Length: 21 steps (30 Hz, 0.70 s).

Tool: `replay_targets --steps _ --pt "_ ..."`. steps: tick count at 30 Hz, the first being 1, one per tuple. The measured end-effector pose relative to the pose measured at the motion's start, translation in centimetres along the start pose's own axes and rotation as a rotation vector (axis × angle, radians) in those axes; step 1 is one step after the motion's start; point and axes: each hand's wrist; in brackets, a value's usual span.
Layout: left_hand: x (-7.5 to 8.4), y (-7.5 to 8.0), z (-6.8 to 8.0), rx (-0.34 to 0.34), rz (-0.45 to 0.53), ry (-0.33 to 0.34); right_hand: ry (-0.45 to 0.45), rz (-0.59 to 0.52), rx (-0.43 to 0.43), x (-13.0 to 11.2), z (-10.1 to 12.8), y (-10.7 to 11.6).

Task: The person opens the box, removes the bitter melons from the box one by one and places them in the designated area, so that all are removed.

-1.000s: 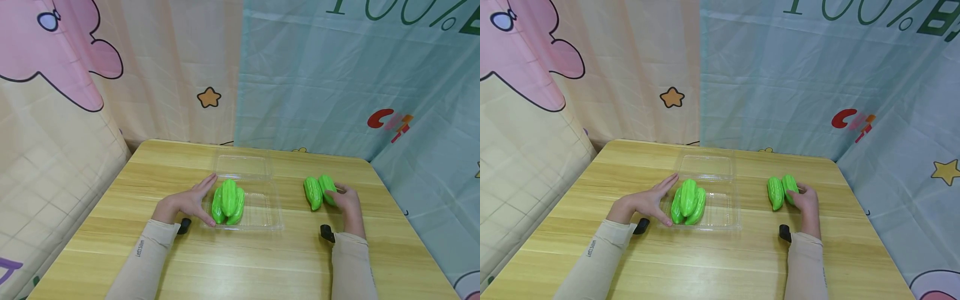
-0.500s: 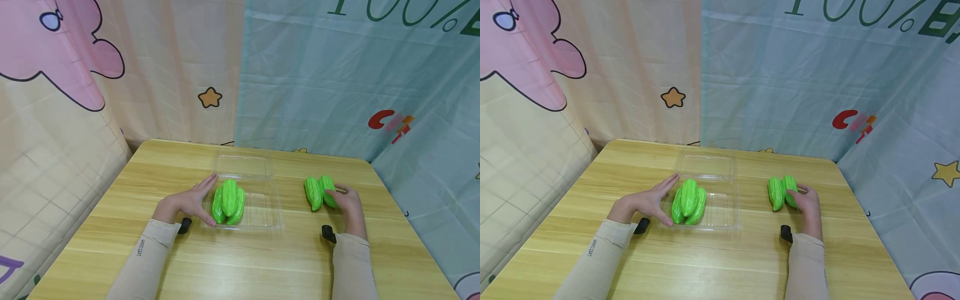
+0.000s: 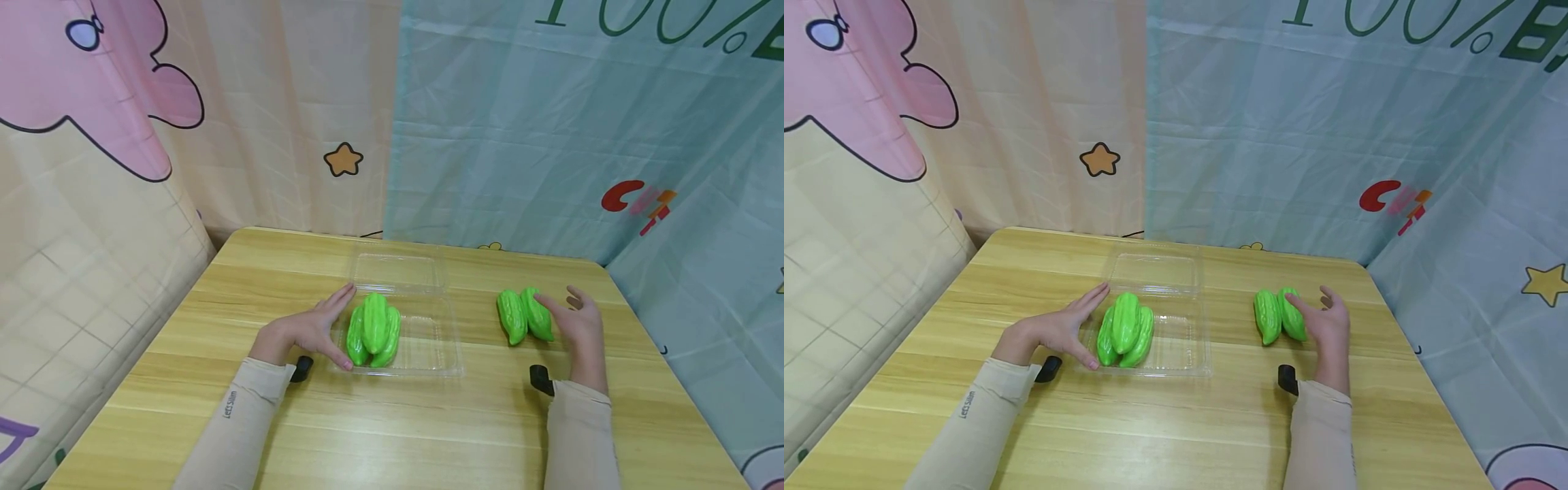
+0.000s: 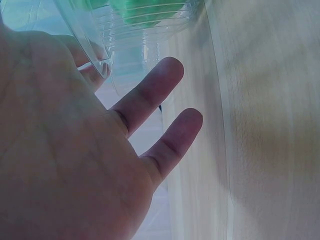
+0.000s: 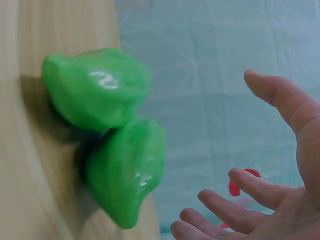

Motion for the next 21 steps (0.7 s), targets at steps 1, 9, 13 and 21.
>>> replay_targets --steps 1,9,13,21 --pt "0.0 0.0 0.0 -0.003 -0.003 0.002 0.015 0.002 0.010 -0.3 0.2 0.1" --pt "0.0 0.0 -0.1 0.003 -0.011 -0.007 0.111 -0.032 0.067 -2.7 1.9 0.2" --pt "0.1 0.0 0.0 0.006 -0.012 -0.010 0.158 -0.037 0.052 -3.7 2.8 -0.3" --pt "0.1 0.0 0.0 0.007 -0.018 -0.004 0.252 -0.067 -0.031 -5.2 4.0 -1.7"
Point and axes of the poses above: each hand's wrist, its own z-axis away from the middle knuckle, its own y-axis out of the back of the hand, x = y × z, and after that the axes turned 1 degree about -x, right-handed
